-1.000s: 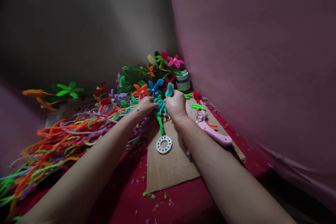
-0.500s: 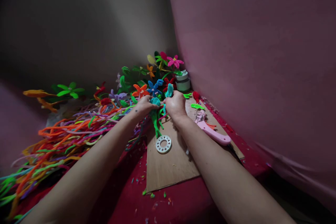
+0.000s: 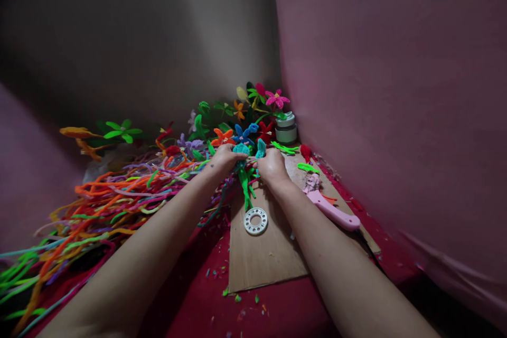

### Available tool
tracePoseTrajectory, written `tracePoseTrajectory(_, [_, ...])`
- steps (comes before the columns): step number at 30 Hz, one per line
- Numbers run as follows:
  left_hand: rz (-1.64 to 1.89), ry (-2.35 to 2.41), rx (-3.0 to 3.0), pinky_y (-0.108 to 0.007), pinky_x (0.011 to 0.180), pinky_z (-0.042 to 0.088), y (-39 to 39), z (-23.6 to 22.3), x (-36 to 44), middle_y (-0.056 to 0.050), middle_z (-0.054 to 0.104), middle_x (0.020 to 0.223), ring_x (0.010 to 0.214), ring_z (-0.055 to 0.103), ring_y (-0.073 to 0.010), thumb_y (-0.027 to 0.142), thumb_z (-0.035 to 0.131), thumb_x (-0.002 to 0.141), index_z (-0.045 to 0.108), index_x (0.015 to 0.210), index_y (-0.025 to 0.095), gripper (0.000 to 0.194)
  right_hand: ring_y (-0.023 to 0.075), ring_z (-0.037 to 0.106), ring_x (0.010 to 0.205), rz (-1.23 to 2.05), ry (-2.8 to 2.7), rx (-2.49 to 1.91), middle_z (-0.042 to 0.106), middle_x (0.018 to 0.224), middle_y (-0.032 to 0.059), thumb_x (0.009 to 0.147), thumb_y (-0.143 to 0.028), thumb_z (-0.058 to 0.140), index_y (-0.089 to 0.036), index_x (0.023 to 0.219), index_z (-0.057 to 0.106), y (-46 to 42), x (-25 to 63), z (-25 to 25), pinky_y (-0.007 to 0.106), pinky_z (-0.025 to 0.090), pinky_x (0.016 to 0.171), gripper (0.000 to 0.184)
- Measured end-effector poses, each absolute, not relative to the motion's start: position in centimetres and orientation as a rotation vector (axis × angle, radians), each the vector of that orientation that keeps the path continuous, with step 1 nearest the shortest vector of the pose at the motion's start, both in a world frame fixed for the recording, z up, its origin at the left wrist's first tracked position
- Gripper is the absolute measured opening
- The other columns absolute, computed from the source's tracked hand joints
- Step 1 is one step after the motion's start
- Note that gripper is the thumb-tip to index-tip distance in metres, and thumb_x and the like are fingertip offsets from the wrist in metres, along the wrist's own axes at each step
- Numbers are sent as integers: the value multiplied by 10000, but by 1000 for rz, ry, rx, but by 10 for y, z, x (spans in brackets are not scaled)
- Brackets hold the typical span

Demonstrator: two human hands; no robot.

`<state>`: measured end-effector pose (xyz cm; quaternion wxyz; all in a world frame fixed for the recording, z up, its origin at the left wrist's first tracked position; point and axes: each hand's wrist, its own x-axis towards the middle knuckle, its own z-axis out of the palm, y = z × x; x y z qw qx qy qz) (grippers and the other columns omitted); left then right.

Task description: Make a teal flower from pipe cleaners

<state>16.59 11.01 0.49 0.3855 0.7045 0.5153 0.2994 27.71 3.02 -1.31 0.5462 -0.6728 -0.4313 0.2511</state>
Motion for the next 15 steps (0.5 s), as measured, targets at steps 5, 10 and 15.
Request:
tracePoseTrajectory(5, [772,1348,1830,-212,428,325,112,5,164,53,446,461,410,427,-83,183,639,604,527,626,154,118,138,539,460,642,-1045,-1621,540,415,6,619,-90,532,-127,591,637,32,274,-14,223,397,493,115])
tracePoseTrajectory(10, [698,1357,1867,-211,421,354,109,1,164,51,475,458,387,461,-93,255,638,662,568,744,138,160,124,498,380,674,-1058,-1631,505,390,-15,644,-142,585,-139,672,637,33,273,-17,227,404,455,59])
tracePoseTrajectory(15, [620,1429,1907,-233,452,402,110,-1,162,31,548,554,445,550,-134,289,627,710,545,1015,129,354,123,476,346,662,-1067,-1604,528,426,-4,664,-184,589,-135,754,649,33,276,-21,241,397,417,120])
